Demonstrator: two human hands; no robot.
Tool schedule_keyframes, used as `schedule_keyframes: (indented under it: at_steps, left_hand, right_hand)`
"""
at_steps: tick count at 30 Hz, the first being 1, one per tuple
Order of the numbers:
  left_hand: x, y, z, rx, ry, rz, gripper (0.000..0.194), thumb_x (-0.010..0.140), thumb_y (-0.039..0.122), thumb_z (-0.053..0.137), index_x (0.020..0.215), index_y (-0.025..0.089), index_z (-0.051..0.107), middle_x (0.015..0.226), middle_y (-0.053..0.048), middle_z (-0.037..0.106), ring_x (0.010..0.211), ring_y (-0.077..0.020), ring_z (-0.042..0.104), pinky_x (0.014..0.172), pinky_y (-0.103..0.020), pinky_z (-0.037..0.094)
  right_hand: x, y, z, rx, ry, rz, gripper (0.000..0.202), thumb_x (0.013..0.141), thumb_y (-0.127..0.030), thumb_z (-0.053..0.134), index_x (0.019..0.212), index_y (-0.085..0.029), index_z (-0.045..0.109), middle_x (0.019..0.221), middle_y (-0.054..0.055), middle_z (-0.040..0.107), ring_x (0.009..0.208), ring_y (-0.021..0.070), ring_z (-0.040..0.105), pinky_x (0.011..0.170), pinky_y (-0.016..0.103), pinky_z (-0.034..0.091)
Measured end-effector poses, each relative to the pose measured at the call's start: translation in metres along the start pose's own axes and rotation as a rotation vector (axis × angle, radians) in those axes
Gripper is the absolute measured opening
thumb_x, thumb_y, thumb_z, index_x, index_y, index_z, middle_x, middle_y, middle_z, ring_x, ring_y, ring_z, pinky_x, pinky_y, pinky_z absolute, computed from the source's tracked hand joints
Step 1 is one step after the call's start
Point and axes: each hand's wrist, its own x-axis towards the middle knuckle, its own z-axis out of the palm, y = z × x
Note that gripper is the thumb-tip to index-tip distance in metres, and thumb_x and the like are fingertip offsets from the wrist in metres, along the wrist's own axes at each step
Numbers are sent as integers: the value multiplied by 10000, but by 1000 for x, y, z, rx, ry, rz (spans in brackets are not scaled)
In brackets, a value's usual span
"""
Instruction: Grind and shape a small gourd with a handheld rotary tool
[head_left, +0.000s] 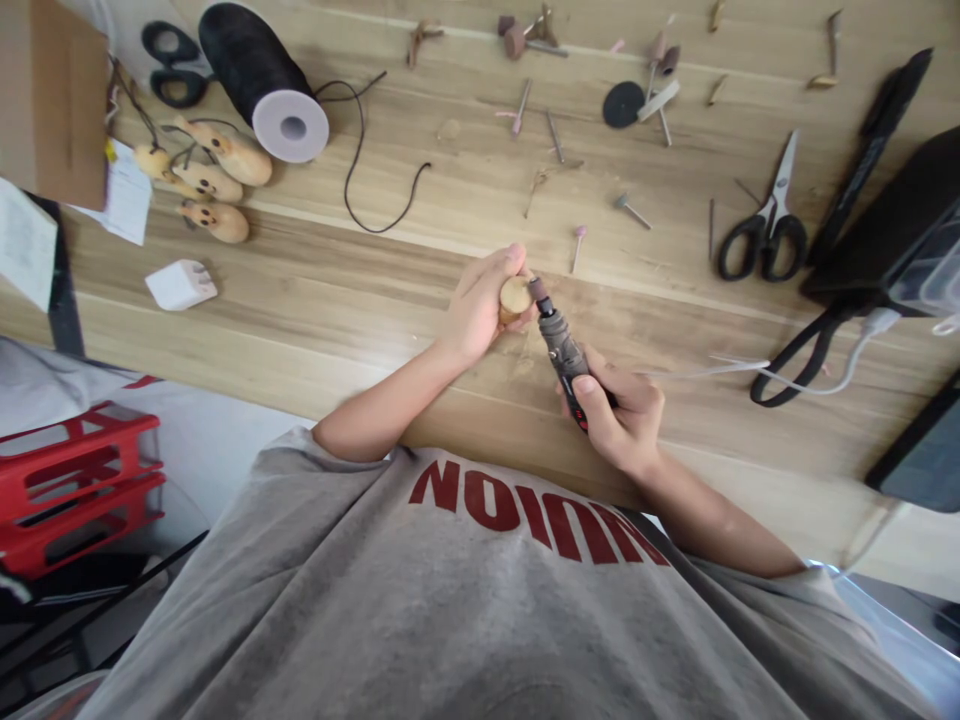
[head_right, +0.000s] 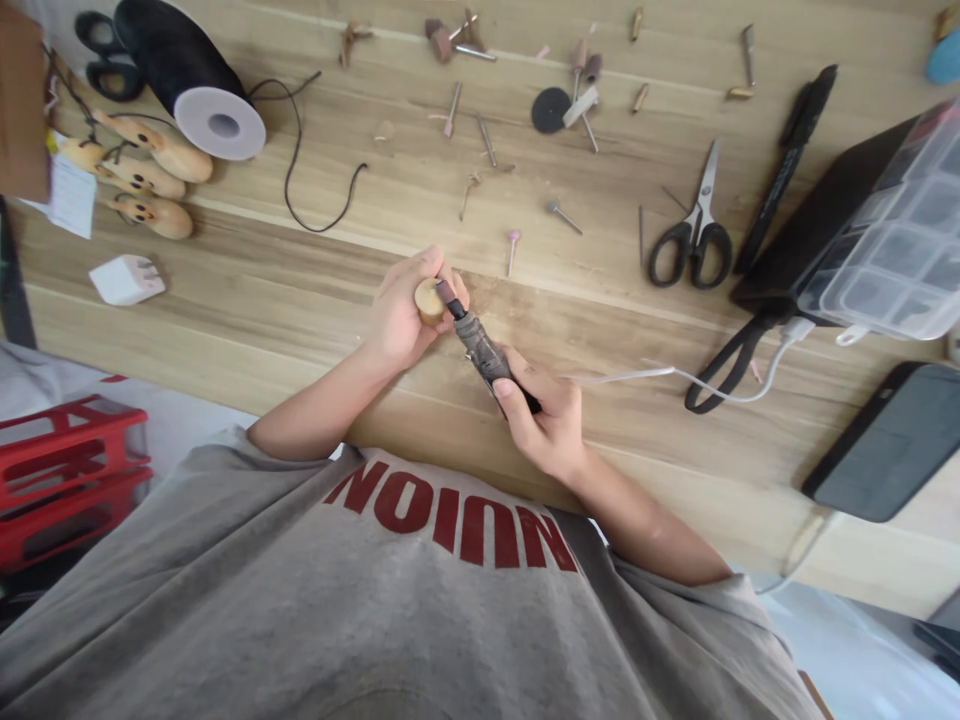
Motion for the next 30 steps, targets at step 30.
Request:
schedule_keyframes:
  at_steps: [30]
  left_hand:
    - [2, 0, 1, -3, -20, 30, 636, 963, 619, 478, 493, 192, 497, 401, 16, 452, 363, -78, 375, 402, -261, 228]
  right_hand:
    - [0, 0, 0, -104, -32, -26, 344, 1011, -391, 484, 1042, -161, 738, 574, -3, 587, 500, 137, 538, 554, 286, 481]
